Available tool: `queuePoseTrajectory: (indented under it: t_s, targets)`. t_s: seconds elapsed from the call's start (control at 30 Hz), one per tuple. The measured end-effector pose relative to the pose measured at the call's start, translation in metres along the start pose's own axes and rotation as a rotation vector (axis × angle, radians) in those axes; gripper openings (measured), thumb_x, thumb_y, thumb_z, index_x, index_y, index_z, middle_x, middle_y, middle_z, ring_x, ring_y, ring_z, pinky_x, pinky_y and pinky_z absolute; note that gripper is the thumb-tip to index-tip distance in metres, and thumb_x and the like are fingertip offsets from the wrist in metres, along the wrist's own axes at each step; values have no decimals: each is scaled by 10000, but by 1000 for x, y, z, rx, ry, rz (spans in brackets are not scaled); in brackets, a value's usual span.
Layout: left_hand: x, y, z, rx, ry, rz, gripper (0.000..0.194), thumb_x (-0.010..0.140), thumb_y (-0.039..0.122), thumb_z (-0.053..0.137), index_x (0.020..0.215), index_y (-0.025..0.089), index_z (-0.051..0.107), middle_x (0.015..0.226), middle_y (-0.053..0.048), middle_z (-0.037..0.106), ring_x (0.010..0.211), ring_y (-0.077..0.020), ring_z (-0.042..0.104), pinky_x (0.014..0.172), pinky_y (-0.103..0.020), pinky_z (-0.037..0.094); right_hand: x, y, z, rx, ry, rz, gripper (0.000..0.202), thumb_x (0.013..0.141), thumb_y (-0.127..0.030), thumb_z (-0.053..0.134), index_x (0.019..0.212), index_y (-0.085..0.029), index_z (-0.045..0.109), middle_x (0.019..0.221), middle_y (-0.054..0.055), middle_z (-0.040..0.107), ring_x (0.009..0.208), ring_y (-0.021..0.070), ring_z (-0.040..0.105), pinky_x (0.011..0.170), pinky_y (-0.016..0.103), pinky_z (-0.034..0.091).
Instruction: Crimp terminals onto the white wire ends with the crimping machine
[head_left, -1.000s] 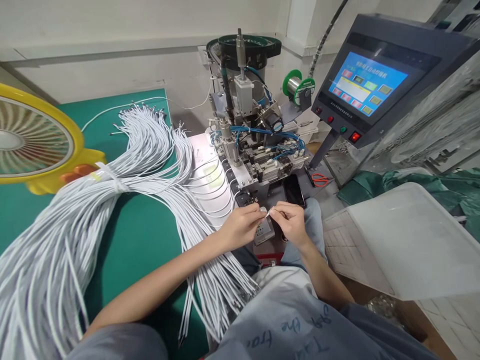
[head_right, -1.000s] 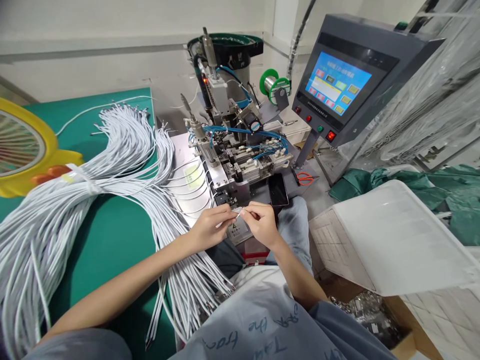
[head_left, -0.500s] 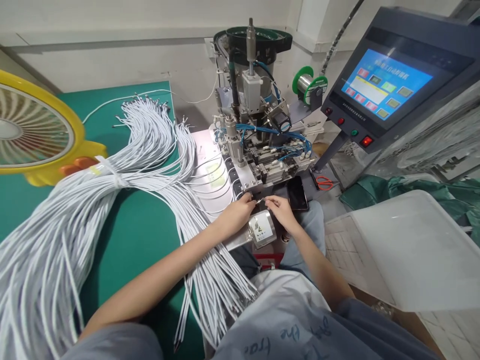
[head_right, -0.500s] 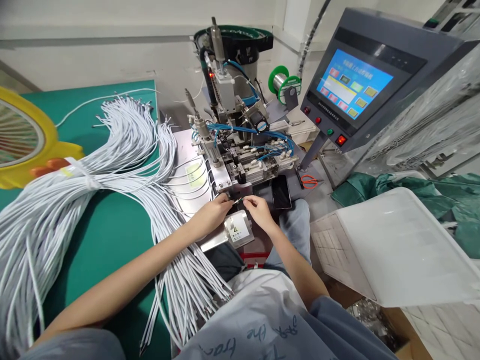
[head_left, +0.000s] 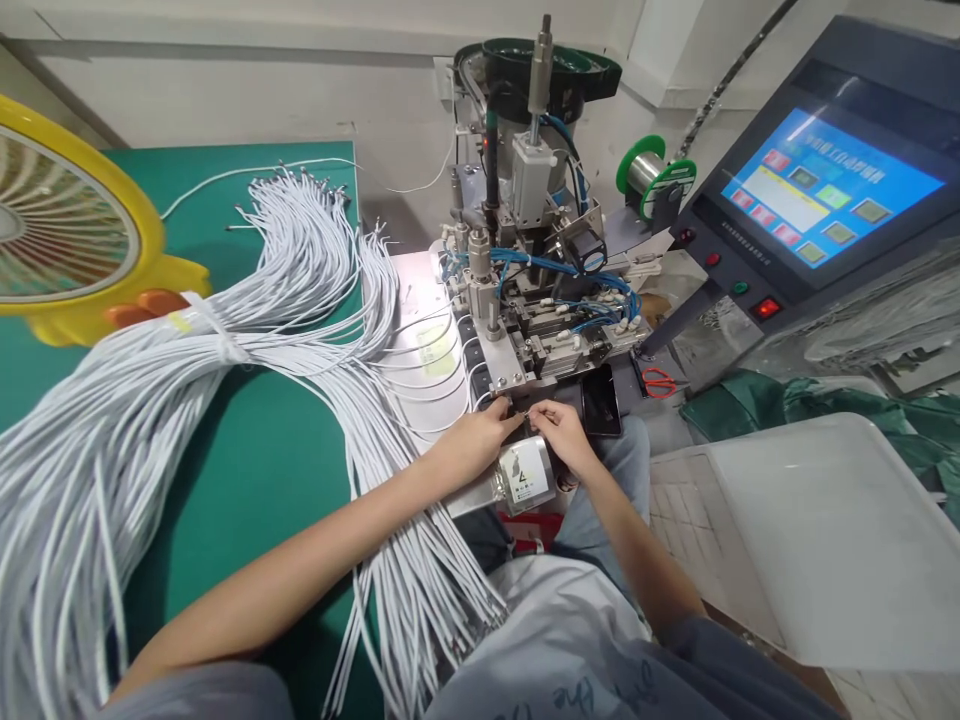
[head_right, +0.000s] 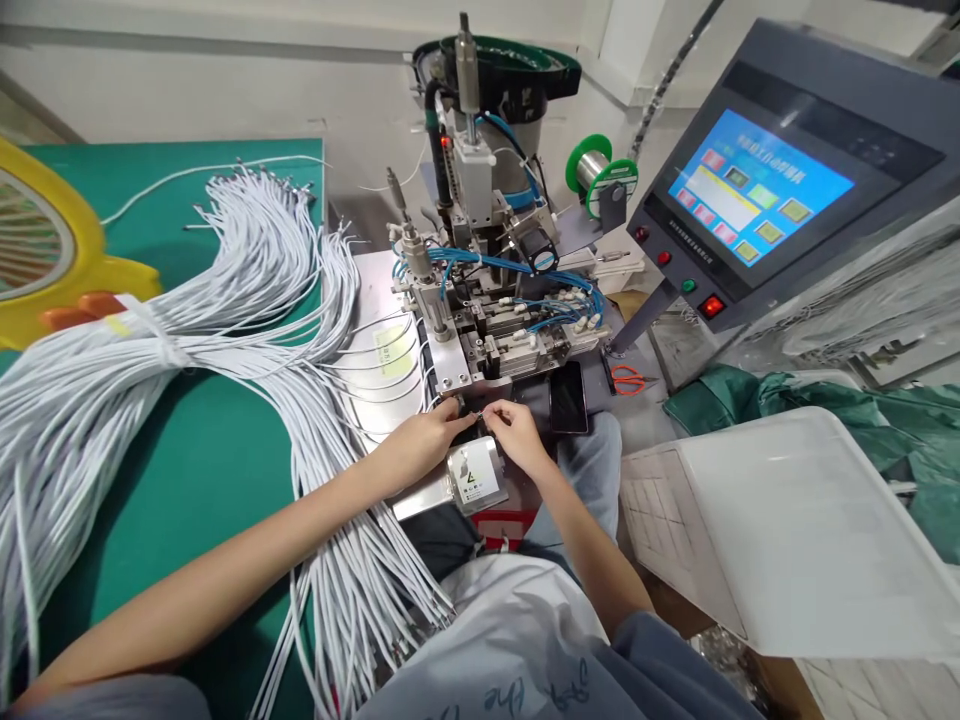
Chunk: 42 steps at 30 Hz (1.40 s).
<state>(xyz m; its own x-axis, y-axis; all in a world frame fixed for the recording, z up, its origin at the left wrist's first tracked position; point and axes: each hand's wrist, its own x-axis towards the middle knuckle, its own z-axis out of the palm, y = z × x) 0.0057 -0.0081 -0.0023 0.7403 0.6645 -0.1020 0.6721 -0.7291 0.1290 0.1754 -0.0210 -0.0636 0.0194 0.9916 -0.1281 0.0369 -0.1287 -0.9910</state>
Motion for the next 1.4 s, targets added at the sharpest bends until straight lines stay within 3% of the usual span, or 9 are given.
queuePoseTrajectory:
  t_s: [0.4, 0.67, 0.8, 0.93, 1.03, 1.13, 1.17, 1.27, 1.4]
  targets:
    - [-1, 3, -5, 32, -44, 9, 434, 844, 40, 358, 1250, 139, 472, 988, -101, 513, 617, -148, 604, 600, -296, 514, 3, 1, 2, -32, 17, 55, 225, 677, -401, 556, 685, -177, 571, 583, -2, 550, 536, 126, 501, 464, 231, 374]
    - [-2, 4, -4, 13, -27, -6, 421, 839, 33, 393, 1233, 143, 490, 1012, -104, 526, 638, -136, 610, 614, -273, 498, 7, 0, 2, -78, -96, 50, 220, 714, -387, 514, 615, -193, 480, 507, -52, 447, 457, 95, 411, 446, 219, 340]
    - [-4, 6, -16, 52, -43, -59, 253, 812, 28, 422, 927, 101, 635, 850, -109, 586, 678, -193, 624, 590, -292, 481, 9, 5, 4, -120, -100, 3, 245, 747, -394, 478, 598, -201, 453, 465, -68, 389, 433, 95, 357, 428, 217, 296]
    - [-7, 8, -25, 113, -85, -147, 217, 776, 2, 442, 703, 102, 621, 757, -109, 618, 676, -216, 637, 534, -282, 437, 11, 2, 1, -193, -5, -58, 216, 741, -336, 501, 576, -200, 476, 504, -50, 428, 509, 115, 410, 485, 223, 321]
    - [-8, 7, -25, 146, -56, -189, 224, 771, -8, 434, 731, 99, 626, 798, -111, 629, 650, -202, 641, 498, -264, 397, -6, -8, -2, -236, 156, -91, 172, 768, -300, 477, 636, -194, 509, 582, -28, 481, 572, 128, 438, 535, 234, 338]
    - [-7, 5, -21, 162, -2, -260, 259, 800, 1, 392, 878, 71, 628, 840, -150, 631, 694, -232, 650, 517, -279, 398, -47, -20, 4, -286, 313, -190, 193, 829, -302, 448, 721, -183, 555, 602, -17, 502, 558, 125, 448, 539, 238, 348]
    - [-7, 5, -20, 160, 3, -273, 275, 815, 12, 377, 942, 62, 615, 845, -160, 632, 726, -246, 652, 533, -287, 405, -64, -23, 9, -319, 293, -214, 200, 841, -299, 454, 737, -181, 578, 587, -17, 513, 538, 123, 453, 530, 238, 350]
    - [-5, 2, -17, 152, -5, -300, 287, 832, 29, 359, 990, 64, 597, 809, -159, 643, 788, -261, 653, 575, -294, 416, -108, -25, 33, -478, -1, -220, 179, 838, -270, 505, 763, -186, 645, 599, 5, 602, 531, 130, 507, 560, 249, 380]
    - [-5, 1, -16, 150, -4, -311, 266, 853, 78, 366, 954, 79, 612, 771, -152, 656, 792, -261, 652, 608, -303, 423, -128, -12, 63, -560, -343, -140, 120, 813, -208, 541, 818, -189, 659, 769, 48, 692, 683, 168, 601, 658, 265, 415]
